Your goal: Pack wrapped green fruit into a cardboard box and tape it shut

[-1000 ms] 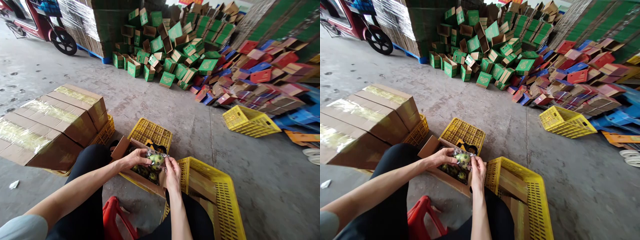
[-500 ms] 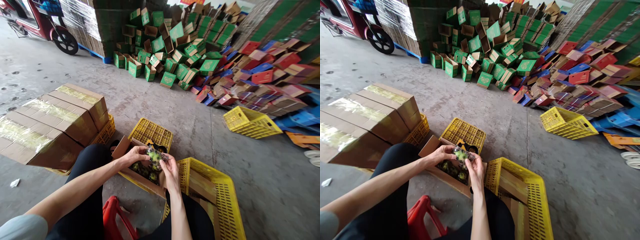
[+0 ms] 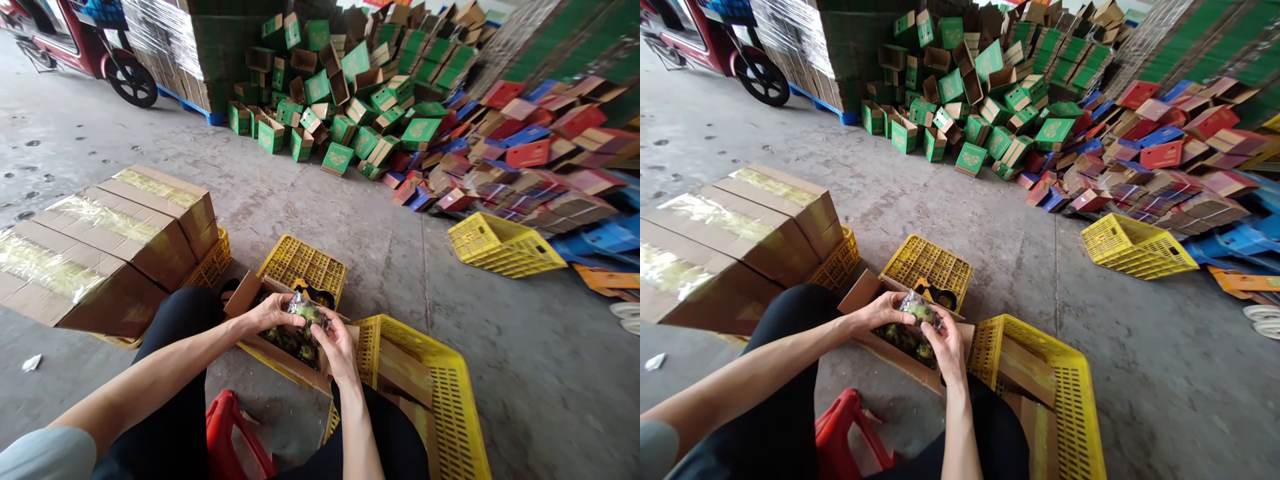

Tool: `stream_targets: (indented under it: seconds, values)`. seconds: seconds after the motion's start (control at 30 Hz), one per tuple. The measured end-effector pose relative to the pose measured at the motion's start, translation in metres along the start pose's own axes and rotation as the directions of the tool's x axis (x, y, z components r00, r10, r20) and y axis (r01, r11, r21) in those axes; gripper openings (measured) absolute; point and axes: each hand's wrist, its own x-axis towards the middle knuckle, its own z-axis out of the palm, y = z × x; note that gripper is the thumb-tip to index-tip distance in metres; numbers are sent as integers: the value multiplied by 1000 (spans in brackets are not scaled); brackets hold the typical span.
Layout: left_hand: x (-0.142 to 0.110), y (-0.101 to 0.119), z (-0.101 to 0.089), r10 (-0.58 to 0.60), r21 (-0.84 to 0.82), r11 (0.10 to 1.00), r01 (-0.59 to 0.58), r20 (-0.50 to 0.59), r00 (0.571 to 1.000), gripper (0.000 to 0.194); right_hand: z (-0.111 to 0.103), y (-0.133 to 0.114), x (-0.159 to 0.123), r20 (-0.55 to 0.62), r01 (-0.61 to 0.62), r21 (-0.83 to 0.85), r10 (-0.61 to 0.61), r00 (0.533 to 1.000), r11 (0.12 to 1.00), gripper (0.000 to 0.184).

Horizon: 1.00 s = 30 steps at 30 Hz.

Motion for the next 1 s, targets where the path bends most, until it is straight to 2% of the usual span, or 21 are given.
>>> stream_targets:
  seconds: [0.17, 0.3, 0.43, 0.6, 0.67, 0.77, 0.8, 0.9, 1.0]
  values:
    - [0, -1, 1, 7, -47, 999, -6, 14, 1000, 63, 0, 4, 2, -19, 16, -12, -17, 1000, 1000, 44]
    - [0, -4, 1, 19, -112, 993, -22, -26, 999, 68, 0, 3, 1, -40, 32, -39, -34, 999, 999, 43]
    - [-1, -3, 0, -24, -132, 991, 13, -81, 996, 59, 2, 0, 1, -48, 55, -38, -56, 997, 998, 41]
    - [-1, 0, 0, -25, -112, 994, 12, -118, 993, 52, 1, 2, 2, -67, 92, -42, -94, 993, 995, 30]
    - [-2, 1, 0, -35, -99, 995, 25, -96, 995, 49, -1, 2, 3, -77, 91, -69, -96, 992, 993, 34]
    - [-3, 2, -1, -35, -87, 996, 32, -38, 999, 47, -4, 1, 3, -56, 80, -105, -86, 995, 991, 51]
    - [-3, 3, -2, -33, -83, 996, 31, -25, 999, 46, -6, 0, 3, -38, 81, -128, -87, 996, 988, 51]
    - [-4, 4, -3, -15, -61, 998, 13, -25, 1000, 42, -8, 1, 4, 0, 109, -225, -112, 994, 968, 35]
    - [-3, 3, -3, -11, -65, 998, 9, -18, 1000, 45, -9, 3, 5, -33, 115, -249, -127, 991, 962, 28]
